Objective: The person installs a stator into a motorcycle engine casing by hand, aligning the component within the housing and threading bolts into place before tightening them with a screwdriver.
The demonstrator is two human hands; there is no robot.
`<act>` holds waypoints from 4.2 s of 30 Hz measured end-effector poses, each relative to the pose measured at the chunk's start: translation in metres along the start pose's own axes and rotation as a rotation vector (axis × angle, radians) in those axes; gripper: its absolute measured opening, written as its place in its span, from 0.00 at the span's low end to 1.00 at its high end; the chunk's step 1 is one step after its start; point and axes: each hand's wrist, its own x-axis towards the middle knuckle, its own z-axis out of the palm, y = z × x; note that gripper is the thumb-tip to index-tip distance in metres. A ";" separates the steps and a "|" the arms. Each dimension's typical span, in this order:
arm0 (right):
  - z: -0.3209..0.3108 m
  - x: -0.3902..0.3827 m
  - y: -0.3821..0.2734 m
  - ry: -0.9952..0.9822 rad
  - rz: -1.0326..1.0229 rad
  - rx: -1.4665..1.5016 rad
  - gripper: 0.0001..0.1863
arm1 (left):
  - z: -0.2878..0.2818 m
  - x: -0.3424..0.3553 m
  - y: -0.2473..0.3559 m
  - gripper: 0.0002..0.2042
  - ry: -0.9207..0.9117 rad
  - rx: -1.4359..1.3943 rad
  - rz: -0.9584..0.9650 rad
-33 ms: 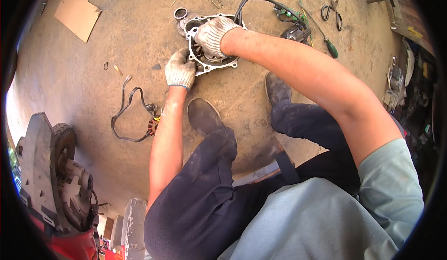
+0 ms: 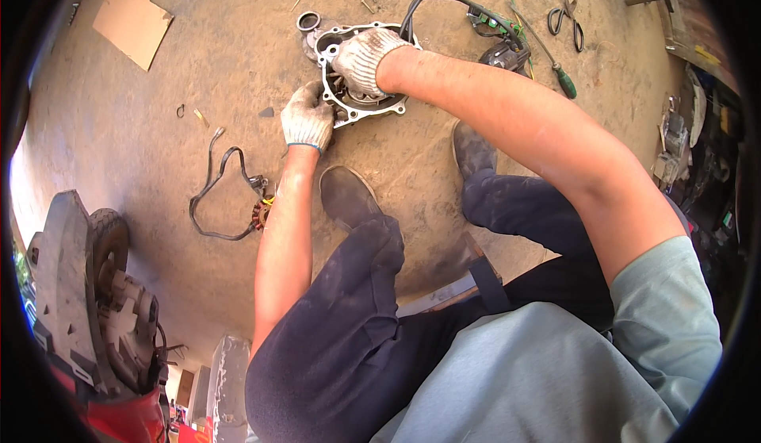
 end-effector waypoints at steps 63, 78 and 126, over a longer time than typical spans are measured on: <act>-0.058 -0.026 -0.031 -0.116 0.051 0.006 0.14 | -0.027 -0.011 0.027 0.13 0.011 0.369 0.201; -0.057 -0.024 0.010 -0.021 0.186 0.577 0.26 | -0.026 -0.024 0.012 0.14 -0.115 -0.071 -0.120; -0.001 -0.010 -0.024 0.081 0.046 -0.057 0.11 | -0.026 -0.013 0.011 0.20 -0.114 0.222 0.213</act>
